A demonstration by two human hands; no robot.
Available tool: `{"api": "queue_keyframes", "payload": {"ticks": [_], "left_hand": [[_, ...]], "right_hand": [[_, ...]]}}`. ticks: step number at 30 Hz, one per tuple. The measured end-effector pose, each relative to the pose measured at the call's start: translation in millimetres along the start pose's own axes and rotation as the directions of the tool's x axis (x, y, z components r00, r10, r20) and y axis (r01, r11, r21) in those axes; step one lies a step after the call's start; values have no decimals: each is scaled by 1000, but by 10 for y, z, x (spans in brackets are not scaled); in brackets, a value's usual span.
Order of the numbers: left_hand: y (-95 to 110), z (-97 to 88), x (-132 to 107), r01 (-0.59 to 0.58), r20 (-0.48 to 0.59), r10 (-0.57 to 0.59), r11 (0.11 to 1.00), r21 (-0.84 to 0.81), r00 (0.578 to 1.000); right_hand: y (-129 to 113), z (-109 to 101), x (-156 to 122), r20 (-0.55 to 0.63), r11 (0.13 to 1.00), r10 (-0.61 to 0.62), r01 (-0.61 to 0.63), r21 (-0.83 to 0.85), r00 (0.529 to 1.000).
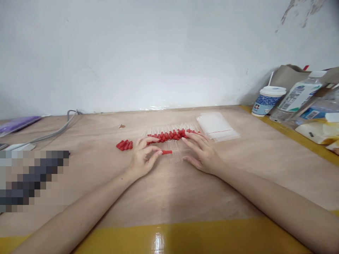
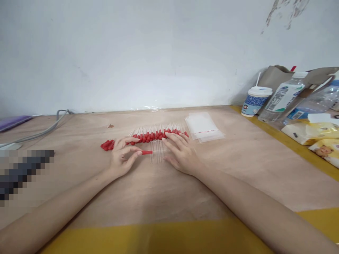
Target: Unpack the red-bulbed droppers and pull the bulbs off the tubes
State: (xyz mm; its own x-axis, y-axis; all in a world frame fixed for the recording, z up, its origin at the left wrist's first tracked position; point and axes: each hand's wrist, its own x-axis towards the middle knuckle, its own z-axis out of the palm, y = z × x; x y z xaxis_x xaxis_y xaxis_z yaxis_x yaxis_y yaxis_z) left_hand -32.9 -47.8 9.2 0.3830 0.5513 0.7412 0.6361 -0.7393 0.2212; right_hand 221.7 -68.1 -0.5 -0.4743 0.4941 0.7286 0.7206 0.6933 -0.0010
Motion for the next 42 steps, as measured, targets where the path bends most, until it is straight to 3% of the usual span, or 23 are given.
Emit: {"api": "queue_keyframes", "payload": {"ticks": [5, 11, 15, 22, 32, 42], "left_hand": [[153, 42, -1, -50, 47, 57, 990, -129, 997], [140, 20, 8, -37, 103, 58, 980, -197, 993], [147, 97, 11, -119, 161, 159, 966, -230, 974], [184, 255, 8, -275, 121, 297, 946, -173, 947], [164, 264, -23, -317, 119, 334, 938, -140, 935], [165, 222, -19, -348, 173, 372, 925, -154, 912]], "right_hand": [[2, 48, -2, 19, 995, -88, 87, 46, 996], [-16, 84, 9, 19, 991, -90, 88, 105, 996], [-27, 98, 12, 35, 990, -90, 85, 108, 995], [-66, 127, 10, 48, 986, -99, 92, 143, 994], [-79, 205, -15, 28, 974, -107, 99, 204, 994], [-117, 151, 8, 5, 958, -177, 171, 229, 984]]}}
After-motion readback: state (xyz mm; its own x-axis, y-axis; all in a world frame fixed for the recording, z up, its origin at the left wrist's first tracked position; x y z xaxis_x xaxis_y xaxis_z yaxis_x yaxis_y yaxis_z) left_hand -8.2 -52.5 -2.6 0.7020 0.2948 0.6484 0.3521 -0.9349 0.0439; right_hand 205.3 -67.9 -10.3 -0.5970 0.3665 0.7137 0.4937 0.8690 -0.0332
